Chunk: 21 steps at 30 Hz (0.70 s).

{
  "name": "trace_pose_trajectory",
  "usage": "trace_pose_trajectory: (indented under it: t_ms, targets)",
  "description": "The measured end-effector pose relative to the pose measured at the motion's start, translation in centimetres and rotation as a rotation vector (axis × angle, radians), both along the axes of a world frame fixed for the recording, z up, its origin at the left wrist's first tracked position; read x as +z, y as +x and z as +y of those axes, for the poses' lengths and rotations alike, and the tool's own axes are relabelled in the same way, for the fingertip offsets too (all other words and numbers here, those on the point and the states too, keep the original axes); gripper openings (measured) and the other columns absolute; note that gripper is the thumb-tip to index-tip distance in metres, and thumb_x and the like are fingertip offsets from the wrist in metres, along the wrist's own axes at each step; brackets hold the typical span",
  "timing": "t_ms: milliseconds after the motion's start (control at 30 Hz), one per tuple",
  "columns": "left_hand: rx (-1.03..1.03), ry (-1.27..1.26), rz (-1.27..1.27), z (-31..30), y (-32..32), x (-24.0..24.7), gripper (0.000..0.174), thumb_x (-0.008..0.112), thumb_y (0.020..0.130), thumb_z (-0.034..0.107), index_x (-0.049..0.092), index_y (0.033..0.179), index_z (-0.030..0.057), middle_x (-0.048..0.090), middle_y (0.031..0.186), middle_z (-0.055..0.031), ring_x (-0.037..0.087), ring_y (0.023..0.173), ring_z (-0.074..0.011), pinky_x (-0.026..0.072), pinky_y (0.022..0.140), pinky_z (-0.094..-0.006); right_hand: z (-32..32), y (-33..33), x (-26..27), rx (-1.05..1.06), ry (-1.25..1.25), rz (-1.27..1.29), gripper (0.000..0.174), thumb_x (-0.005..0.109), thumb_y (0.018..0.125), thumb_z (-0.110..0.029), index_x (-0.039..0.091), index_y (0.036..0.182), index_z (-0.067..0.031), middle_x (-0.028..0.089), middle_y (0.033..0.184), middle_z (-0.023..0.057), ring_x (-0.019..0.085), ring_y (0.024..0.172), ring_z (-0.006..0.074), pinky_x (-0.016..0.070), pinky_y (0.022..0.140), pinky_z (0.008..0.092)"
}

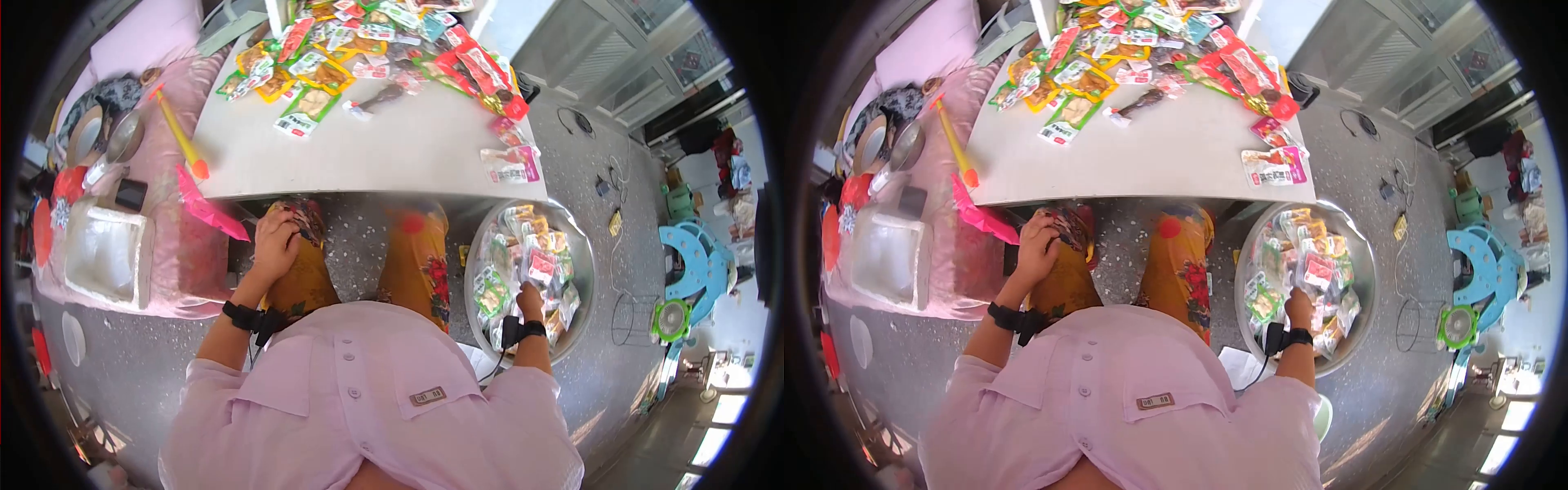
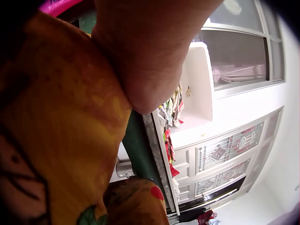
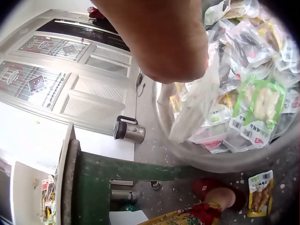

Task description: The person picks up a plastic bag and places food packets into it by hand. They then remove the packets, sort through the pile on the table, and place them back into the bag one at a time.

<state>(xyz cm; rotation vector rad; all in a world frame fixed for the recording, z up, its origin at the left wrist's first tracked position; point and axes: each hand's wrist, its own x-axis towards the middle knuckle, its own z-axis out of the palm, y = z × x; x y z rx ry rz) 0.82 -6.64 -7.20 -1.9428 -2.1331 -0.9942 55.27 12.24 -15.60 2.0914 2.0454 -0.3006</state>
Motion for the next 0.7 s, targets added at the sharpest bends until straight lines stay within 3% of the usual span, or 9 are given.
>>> trace_pose_trajectory:
  t_ms: [67, 167, 267, 367, 500, 600, 700]
  targets:
    - [0.003, -0.021, -0.015, -0.1, 0.1, 0.4, 0.014, 0.058, 0.063, 0.006, 0.055, 0.076, 0.0058, 0.051, 0.097, -0.0091, 0.044, 0.101, -0.0289, 0.0322, 0.086, -0.0396, 0.3, 0.5, -2.8, 0.059, 0.084, 0.194, 0.018, 0.043, 0.069, -0.006, 0.053, 0.084, -0.0050, 0.057, 0.084, 0.0191, 0.054, 0.082, 0.0360, 0.0412, 0.071, 0.0449]
    - [-0.008, -0.010, -0.068, -0.3, -0.1, 0.8, 0.012, 0.057, 0.064, 0.006, 0.055, 0.076, 0.0058, 0.051, 0.096, -0.0088, 0.045, 0.100, -0.0291, 0.0333, 0.085, -0.0396, 1.8, -3.3, -2.7, 0.123, 0.123, 0.362, 0.017, 0.043, 0.072, -0.009, 0.054, 0.084, -0.0039, 0.056, 0.082, 0.0208, 0.054, 0.079, 0.0369, 0.0422, 0.070, 0.0434]
    - [0.084, 0.059, -0.068, -1.2, -1.3, 1.2, 0.016, 0.057, 0.064, 0.006, 0.054, 0.080, 0.0050, 0.051, 0.095, -0.0112, 0.046, 0.098, -0.0306, 0.0356, 0.084, -0.0400, 3.3, -9.4, 0.5, 0.242, 0.211, 0.531, 0.016, 0.046, 0.073, -0.012, 0.054, 0.083, -0.0034, 0.056, 0.081, 0.0208, 0.054, 0.080, 0.0361, 0.0426, 0.068, 0.0416]
    - [0.164, 0.127, 0.011, -2.6, -3.0, 2.9, 0.024, 0.058, 0.064, 0.006, 0.052, 0.087, 0.0028, 0.051, 0.097, -0.0144, 0.046, 0.097, -0.0318, 0.0363, 0.084, -0.0402, 3.3, -15.6, 4.1, 0.389, 0.257, 0.798, 0.011, 0.048, 0.074, -0.006, 0.053, 0.082, -0.0013, 0.055, 0.077, 0.0180, 0.054, 0.073, 0.0312, 0.0432, 0.066, 0.0347]
    - [0.518, 0.155, 0.124, -7.4, -9.5, 4.4, 0.030, 0.057, 0.067, 0.008, 0.051, 0.096, 0.0018, 0.049, 0.101, -0.0162, 0.045, 0.097, -0.0339, 0.0358, 0.084, -0.0413, 1.5, -23.8, 8.9, 0.569, 0.257, 0.890, 0.013, 0.049, 0.074, -0.004, 0.052, 0.086, -0.0009, 0.055, 0.080, 0.0157, 0.054, 0.075, 0.0291, 0.0427, 0.065, 0.0330]
    - [0.828, 0.079, 0.314, -12.7, -15.7, 6.3, 0.036, 0.055, 0.070, 0.012, 0.049, 0.104, 0.0014, 0.046, 0.108, -0.0192, 0.041, 0.102, -0.0353, 0.0336, 0.086, -0.0425, 0.0, -28.7, 9.1, 0.721, 0.442, 1.018, 0.011, 0.050, 0.071, -0.004, 0.051, 0.082, -0.0017, 0.054, 0.081, 0.0148, 0.053, 0.077, 0.0306, 0.0428, 0.069, 0.0348]
    - [1.125, -0.045, 0.429, -18.8, -22.2, 5.3, 0.042, 0.053, 0.072, 0.018, 0.045, 0.111, 0.0038, 0.043, 0.112, -0.0199, 0.038, 0.106, -0.0360, 0.0311, 0.088, -0.0426, -0.8, -30.9, 8.4, 0.804, 0.452, 0.957, 0.013, 0.051, 0.069, -0.004, 0.051, 0.083, -0.0023, 0.054, 0.083, 0.0138, 0.052, 0.079, 0.0307, 0.0422, 0.070, 0.0377]
